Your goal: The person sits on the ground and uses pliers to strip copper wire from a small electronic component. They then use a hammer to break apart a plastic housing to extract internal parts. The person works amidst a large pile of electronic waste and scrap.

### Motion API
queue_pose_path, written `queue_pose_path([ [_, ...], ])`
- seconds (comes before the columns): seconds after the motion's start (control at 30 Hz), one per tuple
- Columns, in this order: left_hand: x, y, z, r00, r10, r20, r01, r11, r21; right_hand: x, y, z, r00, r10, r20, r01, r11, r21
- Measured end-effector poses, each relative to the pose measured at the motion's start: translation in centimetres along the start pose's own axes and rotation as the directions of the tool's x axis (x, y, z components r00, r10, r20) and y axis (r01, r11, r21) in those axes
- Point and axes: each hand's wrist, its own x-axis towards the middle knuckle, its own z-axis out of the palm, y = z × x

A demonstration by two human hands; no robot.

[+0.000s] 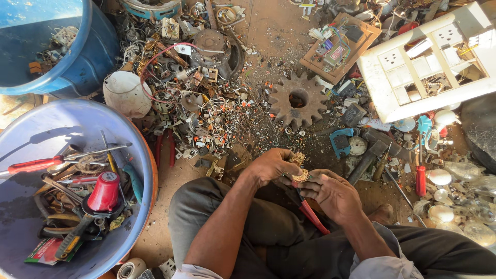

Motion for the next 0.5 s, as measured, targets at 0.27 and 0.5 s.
queue_pose_path([
  [0.27, -0.5, 1.1, 0.2, 0.995, -0.035, -0.098, 0.04, 0.998, 0.045, 0.2, 0.6, -0.4, 0.995, -0.042, -0.086, 0.03, 0.99, -0.136],
  [0.5, 0.1, 1.4, -0.8, 0.917, 0.115, -0.381, -0.154, 0.985, -0.074, 0.5, 1.3, 2.2, 0.837, -0.366, -0.407, -0.402, 0.095, -0.911],
])
